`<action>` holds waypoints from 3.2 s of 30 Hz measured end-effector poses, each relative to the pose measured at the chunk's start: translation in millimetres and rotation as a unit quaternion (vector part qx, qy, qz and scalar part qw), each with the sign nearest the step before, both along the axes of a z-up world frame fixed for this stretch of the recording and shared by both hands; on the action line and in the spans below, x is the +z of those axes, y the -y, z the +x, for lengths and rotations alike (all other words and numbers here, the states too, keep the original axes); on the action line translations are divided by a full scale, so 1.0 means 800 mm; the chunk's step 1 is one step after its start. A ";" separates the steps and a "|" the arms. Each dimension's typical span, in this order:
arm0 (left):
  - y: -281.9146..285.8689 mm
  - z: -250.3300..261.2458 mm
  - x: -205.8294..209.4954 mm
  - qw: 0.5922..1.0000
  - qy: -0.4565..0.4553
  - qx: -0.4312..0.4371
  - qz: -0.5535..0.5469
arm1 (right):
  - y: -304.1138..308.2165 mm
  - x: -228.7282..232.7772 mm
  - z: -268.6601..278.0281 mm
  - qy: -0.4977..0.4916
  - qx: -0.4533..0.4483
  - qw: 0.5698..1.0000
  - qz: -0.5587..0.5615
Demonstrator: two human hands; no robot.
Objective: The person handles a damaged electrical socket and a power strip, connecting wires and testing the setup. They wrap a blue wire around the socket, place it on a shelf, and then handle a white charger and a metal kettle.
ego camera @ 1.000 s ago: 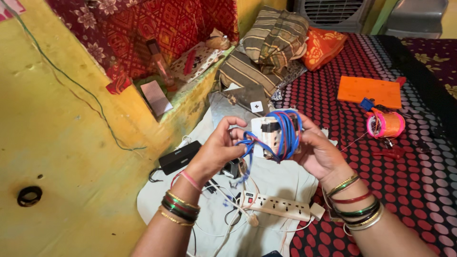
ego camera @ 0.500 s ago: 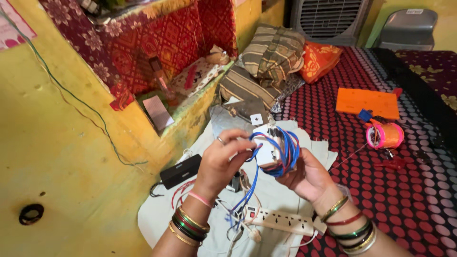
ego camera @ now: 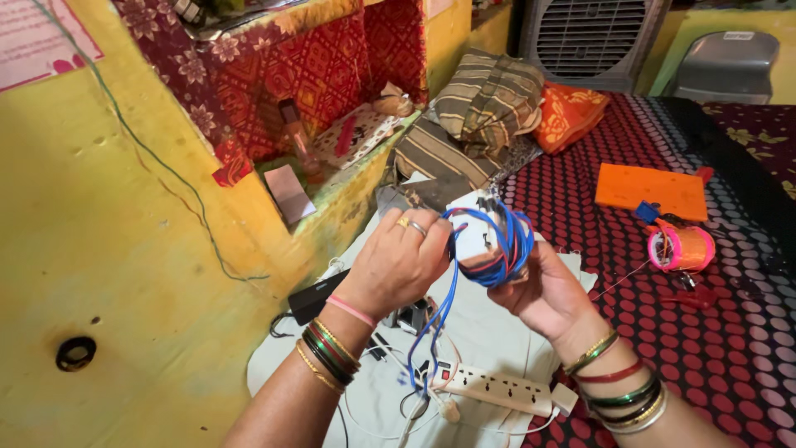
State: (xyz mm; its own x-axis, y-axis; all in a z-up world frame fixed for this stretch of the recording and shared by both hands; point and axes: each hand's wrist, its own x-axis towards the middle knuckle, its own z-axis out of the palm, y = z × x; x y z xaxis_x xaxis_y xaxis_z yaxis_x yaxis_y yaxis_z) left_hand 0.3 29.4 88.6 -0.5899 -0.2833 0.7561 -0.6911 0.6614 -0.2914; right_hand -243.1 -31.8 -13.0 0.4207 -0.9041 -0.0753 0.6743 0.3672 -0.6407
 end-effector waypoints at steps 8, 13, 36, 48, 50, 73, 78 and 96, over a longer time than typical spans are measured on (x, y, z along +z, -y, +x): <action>0.003 -0.017 -0.031 0.961 -0.260 0.009 0.095 | -0.002 0.011 0.002 0.112 0.093 0.983 -0.112; 0.016 -0.025 -0.039 0.822 -0.490 -0.082 0.278 | -0.002 0.019 -0.004 -0.003 0.030 0.994 -0.106; -0.009 0.015 -0.039 0.801 -0.531 -0.126 0.246 | -0.034 0.048 0.011 -0.124 0.018 0.934 -0.335; 0.021 0.068 -0.064 0.544 -0.656 -0.132 0.506 | -0.017 0.021 0.007 -0.072 0.034 0.971 -0.225; 0.030 0.073 -0.077 0.447 -0.677 -0.141 0.568 | -0.010 0.015 0.008 -0.066 0.031 0.972 -0.224; 0.064 0.108 -0.128 0.497 -0.582 -0.067 0.640 | 0.028 -0.051 0.066 -0.218 0.100 0.968 -0.080; 0.115 0.179 -0.184 0.412 -0.653 0.011 0.636 | 0.089 -0.096 0.085 -0.160 0.004 0.986 0.041; 0.248 0.218 -0.156 0.464 -0.638 -0.034 0.614 | 0.234 -0.068 0.292 -0.239 -0.067 0.965 -0.087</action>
